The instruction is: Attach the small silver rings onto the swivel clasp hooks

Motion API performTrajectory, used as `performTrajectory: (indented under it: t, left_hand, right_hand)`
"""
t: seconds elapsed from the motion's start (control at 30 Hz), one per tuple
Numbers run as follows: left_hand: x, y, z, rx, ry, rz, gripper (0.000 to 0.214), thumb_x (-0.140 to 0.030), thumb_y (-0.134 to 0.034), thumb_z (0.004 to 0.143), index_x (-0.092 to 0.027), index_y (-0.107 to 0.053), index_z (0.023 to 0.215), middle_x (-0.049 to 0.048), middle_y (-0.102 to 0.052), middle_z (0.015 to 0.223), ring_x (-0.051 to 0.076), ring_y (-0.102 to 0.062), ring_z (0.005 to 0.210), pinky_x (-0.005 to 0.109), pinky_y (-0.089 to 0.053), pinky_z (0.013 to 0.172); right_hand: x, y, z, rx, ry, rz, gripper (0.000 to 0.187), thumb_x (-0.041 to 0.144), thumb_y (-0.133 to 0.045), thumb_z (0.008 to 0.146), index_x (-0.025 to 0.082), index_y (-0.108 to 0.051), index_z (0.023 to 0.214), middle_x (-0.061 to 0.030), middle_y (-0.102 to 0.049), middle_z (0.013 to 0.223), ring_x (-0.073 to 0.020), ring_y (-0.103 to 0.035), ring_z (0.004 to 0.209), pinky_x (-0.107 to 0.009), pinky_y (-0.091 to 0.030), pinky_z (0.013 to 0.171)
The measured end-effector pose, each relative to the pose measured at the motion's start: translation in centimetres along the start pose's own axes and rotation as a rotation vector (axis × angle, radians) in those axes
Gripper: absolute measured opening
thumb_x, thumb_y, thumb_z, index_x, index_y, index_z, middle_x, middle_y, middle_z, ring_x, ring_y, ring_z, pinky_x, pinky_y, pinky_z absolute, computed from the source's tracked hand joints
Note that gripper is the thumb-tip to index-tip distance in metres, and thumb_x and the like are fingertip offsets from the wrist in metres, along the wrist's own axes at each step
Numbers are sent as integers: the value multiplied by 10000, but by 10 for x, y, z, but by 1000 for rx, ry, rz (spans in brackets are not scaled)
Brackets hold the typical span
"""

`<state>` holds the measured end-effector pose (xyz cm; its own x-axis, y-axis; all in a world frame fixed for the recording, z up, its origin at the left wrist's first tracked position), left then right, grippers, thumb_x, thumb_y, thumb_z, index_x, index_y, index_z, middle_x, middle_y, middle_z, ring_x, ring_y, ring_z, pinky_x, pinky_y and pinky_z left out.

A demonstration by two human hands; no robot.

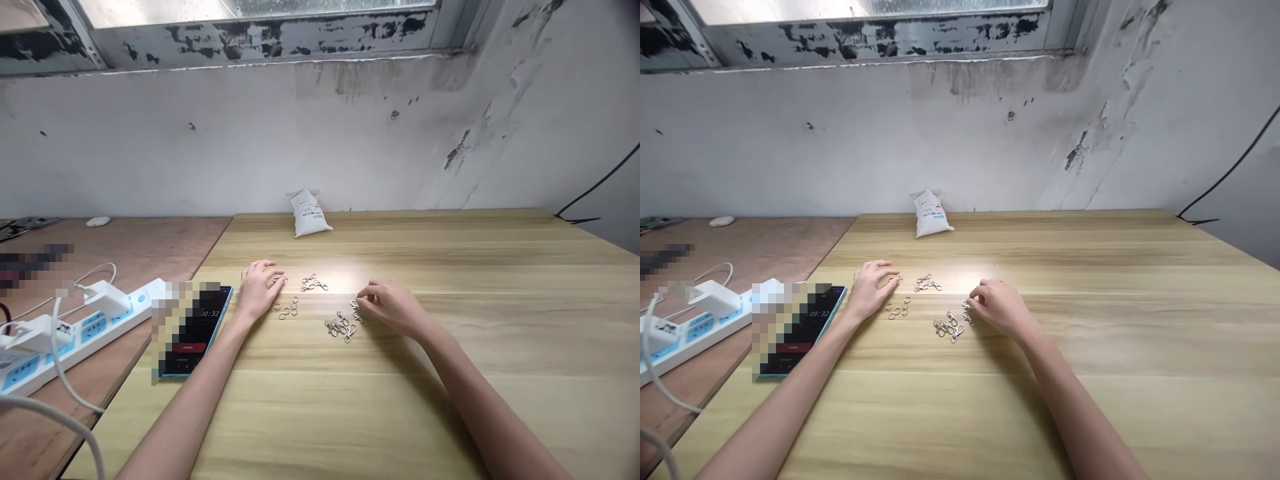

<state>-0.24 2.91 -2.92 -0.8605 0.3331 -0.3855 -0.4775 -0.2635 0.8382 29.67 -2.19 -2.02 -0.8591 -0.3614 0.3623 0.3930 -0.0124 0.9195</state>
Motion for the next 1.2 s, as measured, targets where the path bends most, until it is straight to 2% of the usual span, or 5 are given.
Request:
performTrajectory:
  t: [0.3,0.5,0.77,0.97,1.2]
  left_hand:
    - [-24,10,-19,253,-280,4,136,-323,-601,887,-258,-720,898,50,-627,1163,252,-521,1112,449,-361,963]
    - [-30,5,-17,272,-268,16,135,-293,-600,892,-239,-709,833,33,-665,1035,229,-554,1002,422,-359,922]
    - [-20,26,-19,306,-262,-40,173,-320,-562,912,-244,-717,903,30,-653,1036,229,-551,1027,400,-379,915]
    - [-31,15,-22,309,-385,-3,141,-303,-601,892,-266,-732,858,26,-647,983,223,-548,993,403,-377,925]
    - [-38,13,-23,275,-378,-13,127,-245,-561,897,-231,-680,854,27,-664,962,217,-567,968,400,-367,927]
  right_hand:
    - [22,-3,0,77,51,-281,233,171,-562,860,211,-721,694,-26,-709,786,-156,-610,734,-270,-345,652]
    - [29,-10,3,37,-2,-312,202,113,-532,789,187,-688,686,-50,-727,768,-177,-625,733,-277,-334,638]
    - [33,-11,0,-13,-23,-269,183,130,-530,805,202,-663,703,-18,-725,764,-155,-620,716,-261,-320,628]
    - [32,-15,0,-82,8,-169,149,154,-547,798,211,-661,720,-14,-713,738,-159,-611,681,-265,-335,617]
    - [34,-16,-3,-160,2,23,107,153,-581,785,216,-666,802,0,-684,697,-143,-591,633,-248,-353,592]
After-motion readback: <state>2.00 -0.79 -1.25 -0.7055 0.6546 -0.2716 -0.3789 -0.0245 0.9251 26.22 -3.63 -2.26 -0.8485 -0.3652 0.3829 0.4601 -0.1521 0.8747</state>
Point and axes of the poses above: each hand's wrist, its own z-axis towards the middle knuckle, its own y-axis out of the back of the hand, x = y × z, the point moved 2 cm from there along z, towards the middle knuckle
